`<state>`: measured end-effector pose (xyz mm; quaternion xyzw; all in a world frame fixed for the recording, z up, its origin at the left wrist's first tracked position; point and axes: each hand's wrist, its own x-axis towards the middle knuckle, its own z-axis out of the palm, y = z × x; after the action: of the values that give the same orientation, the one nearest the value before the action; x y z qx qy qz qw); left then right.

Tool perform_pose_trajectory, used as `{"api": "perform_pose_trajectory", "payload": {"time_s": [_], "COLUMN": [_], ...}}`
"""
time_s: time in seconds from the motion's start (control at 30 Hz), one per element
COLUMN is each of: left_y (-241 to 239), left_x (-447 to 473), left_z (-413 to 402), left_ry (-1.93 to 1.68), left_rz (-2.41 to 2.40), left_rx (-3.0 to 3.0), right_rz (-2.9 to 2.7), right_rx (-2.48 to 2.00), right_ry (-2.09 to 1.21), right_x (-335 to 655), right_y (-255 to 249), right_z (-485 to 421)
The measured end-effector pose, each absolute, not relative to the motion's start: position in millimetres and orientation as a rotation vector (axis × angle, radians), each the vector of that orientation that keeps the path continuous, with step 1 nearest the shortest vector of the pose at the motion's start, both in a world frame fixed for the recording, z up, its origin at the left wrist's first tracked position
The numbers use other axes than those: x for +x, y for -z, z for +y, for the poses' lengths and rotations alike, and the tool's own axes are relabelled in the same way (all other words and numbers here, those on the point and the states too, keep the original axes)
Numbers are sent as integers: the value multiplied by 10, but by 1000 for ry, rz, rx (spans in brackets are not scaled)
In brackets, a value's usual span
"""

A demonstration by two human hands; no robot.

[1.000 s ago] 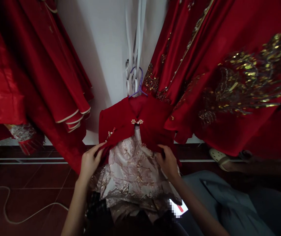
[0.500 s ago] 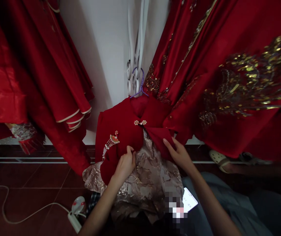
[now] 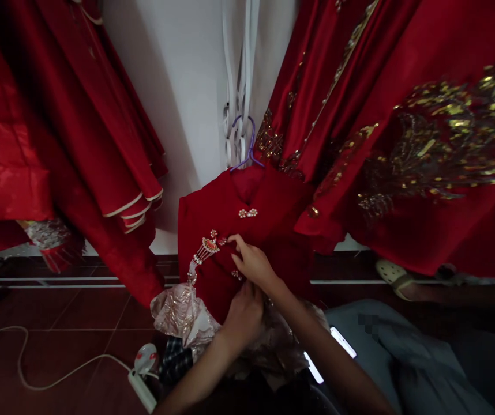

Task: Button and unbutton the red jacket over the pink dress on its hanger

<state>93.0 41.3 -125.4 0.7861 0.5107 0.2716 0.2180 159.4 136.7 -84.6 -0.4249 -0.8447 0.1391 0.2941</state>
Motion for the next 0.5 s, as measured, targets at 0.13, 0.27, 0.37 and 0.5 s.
{"api": "perform_pose_trajectory", "payload": {"time_s": [0.13, 0.27, 0.37, 0.5], "left_y": [921, 789, 864, 948], "left_x": [469, -2, -150, -82], "left_z": [459, 833, 1076, 1159], "left_ry": [-842, -1563, -1733, -1686], "left_rz": [1111, 1534, 1608, 1400], "left_rx": [2014, 1733, 1656, 1583], "right_rz": [-2284, -2249, -2194, -2121], "right_rx": [-1111, -995, -943, -854], "right_ry": [-384, -468, -464, -498], "right_x": [1664, 1681, 1660, 1600], "right_y": [891, 821, 781, 800], "right_z": [1459, 1427, 1407, 1441]}}
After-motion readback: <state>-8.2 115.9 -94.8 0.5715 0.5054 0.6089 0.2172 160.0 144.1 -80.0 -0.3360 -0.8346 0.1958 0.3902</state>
